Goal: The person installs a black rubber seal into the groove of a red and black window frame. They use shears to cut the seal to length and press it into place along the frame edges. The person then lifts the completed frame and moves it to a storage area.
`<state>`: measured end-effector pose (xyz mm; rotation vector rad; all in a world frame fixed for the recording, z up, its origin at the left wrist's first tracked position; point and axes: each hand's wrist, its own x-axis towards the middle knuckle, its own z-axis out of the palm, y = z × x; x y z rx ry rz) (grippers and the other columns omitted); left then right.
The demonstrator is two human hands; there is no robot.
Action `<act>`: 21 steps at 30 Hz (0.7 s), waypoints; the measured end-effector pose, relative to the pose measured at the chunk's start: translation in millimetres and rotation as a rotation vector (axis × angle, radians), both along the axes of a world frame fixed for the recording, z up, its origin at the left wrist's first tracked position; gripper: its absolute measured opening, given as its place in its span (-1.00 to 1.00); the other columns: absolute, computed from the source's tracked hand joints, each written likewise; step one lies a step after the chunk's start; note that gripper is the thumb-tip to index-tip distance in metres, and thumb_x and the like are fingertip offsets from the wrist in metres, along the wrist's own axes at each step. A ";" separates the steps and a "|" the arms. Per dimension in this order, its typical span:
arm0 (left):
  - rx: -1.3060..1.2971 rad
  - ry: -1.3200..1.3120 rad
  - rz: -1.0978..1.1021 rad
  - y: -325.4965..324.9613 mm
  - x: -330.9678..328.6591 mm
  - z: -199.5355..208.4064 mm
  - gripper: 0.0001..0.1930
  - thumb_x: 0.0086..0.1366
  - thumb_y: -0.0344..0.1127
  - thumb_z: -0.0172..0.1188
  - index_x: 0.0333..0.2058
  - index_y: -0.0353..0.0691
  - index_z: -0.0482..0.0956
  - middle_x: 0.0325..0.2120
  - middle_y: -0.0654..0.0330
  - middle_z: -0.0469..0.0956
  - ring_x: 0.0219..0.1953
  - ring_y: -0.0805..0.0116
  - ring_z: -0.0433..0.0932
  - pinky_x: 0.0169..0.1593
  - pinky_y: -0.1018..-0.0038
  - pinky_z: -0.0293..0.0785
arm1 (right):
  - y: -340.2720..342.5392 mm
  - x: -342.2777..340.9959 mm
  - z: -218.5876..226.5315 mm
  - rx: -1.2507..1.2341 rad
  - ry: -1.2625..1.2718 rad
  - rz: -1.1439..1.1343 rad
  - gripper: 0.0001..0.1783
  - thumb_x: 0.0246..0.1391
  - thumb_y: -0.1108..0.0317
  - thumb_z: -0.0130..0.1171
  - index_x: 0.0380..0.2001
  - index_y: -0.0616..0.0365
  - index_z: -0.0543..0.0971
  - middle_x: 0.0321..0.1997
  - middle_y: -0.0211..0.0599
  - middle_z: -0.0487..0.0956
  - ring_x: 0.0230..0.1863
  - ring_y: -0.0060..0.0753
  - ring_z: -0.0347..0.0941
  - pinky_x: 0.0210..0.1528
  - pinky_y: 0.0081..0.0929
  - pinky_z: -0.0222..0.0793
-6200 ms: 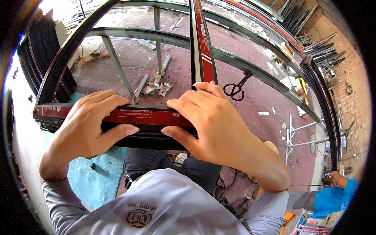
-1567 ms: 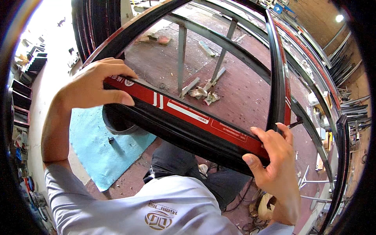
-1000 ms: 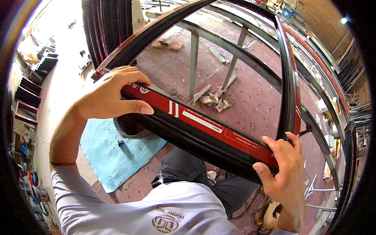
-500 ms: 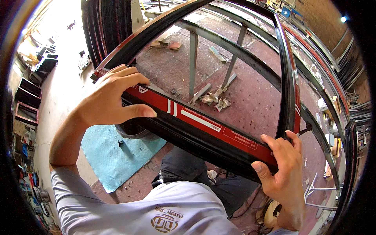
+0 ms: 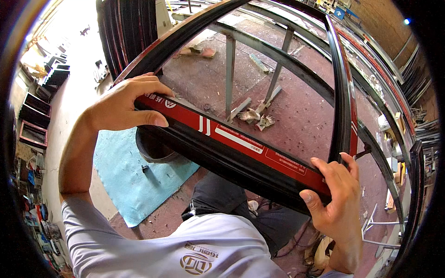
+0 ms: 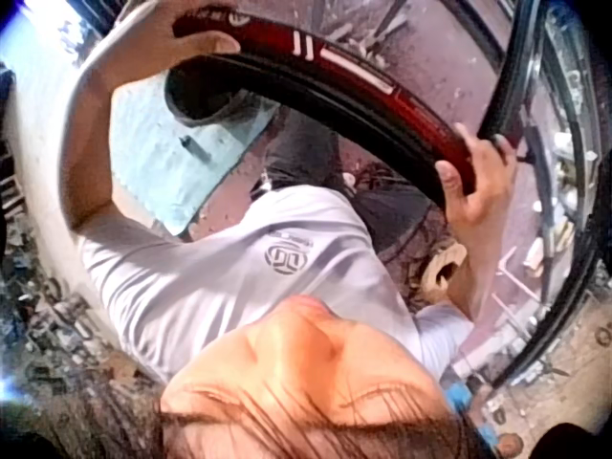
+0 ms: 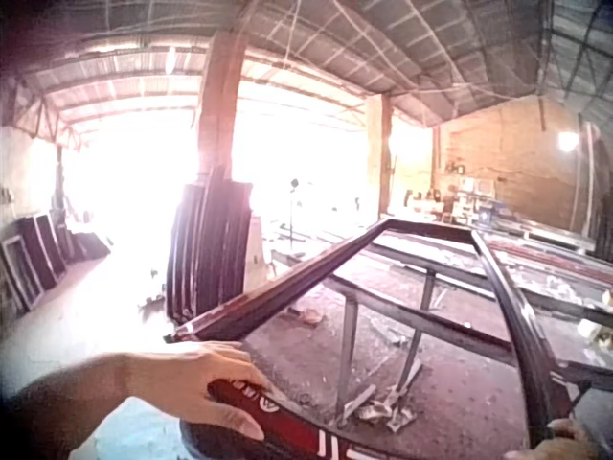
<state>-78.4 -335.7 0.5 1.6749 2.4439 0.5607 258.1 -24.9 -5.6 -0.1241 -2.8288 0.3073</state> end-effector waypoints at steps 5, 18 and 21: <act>0.030 0.096 -0.041 0.8 5.3 -0.9 -0.32 0.23 0.21 0.45 0.02 -0.33 0.66 -0.21 0.05 0.61 -0.07 0.13 0.60 0.04 0.21 0.55 | 1.8 -0.5 -4.4 0.018 0.028 0.012 -0.29 0.31 -0.23 0.18 0.04 0.32 0.59 -0.34 -0.15 0.52 -0.25 0.01 0.53 0.38 0.12 0.19; 0.346 -0.069 0.083 -15.2 -7.3 1.6 -0.37 0.67 0.12 -0.21 0.06 -0.33 0.68 -0.13 0.01 0.65 -0.02 0.17 0.63 0.11 0.30 0.52 | 1.2 0.2 -2.8 -0.018 0.036 0.000 -0.27 0.29 -0.26 0.19 0.03 0.31 0.59 -0.39 -0.20 0.49 -0.31 -0.05 0.50 0.35 0.09 0.22; 0.349 -0.038 0.118 -19.7 -8.3 -0.9 -0.35 0.68 0.14 -0.24 0.06 -0.32 0.69 -0.12 0.00 0.65 -0.01 0.18 0.63 0.11 0.30 0.52 | 0.6 1.0 0.3 -0.038 0.021 -0.007 -0.26 0.28 -0.27 0.20 0.03 0.31 0.59 -0.39 -0.21 0.48 -0.33 -0.07 0.49 0.34 0.08 0.24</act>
